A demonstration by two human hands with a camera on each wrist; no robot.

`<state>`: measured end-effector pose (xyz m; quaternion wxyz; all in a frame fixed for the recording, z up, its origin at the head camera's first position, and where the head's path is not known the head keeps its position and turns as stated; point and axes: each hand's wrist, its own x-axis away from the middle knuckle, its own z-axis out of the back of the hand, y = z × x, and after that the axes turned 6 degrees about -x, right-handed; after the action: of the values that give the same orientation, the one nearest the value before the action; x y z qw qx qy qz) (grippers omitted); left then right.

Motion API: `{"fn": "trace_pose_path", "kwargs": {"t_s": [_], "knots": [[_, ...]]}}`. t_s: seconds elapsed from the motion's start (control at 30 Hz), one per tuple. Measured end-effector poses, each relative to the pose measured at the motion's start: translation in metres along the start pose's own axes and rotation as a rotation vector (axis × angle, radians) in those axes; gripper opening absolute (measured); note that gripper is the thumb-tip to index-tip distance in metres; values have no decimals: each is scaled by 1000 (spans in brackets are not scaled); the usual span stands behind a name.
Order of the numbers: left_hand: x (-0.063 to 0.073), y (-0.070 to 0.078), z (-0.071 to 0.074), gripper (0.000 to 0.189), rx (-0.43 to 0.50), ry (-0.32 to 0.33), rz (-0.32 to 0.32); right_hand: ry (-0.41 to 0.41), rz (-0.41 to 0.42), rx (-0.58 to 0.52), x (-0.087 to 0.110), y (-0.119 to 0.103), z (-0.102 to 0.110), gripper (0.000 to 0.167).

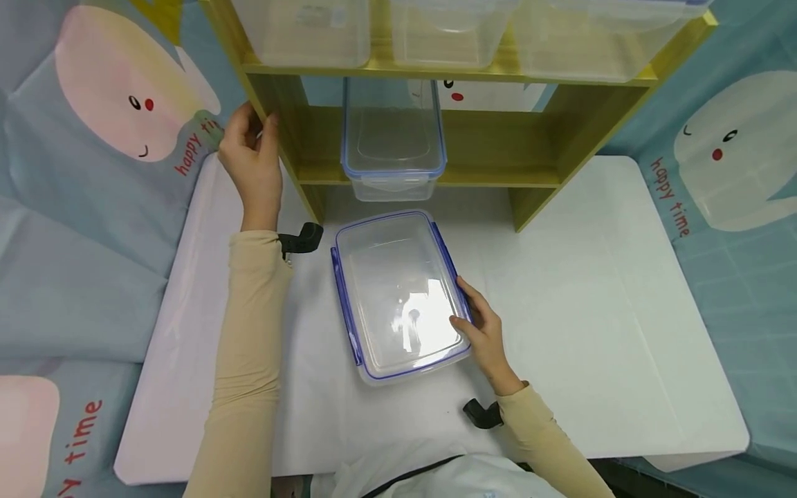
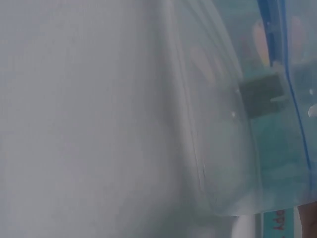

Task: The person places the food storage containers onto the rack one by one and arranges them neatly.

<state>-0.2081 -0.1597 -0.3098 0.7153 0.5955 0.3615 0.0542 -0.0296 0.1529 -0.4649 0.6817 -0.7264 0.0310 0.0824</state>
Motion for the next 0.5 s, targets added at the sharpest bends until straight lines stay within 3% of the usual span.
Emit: {"fn": "trace_pose_path", "kwargs": {"t_s": [0.3,0.5], "knots": [[3,9,0,17,-17,-8,-1,44,37,-11,3,0,25,57],[3,8,-1,17,-18,-3,6,-24,180,209,10,-20,19,61]]}}
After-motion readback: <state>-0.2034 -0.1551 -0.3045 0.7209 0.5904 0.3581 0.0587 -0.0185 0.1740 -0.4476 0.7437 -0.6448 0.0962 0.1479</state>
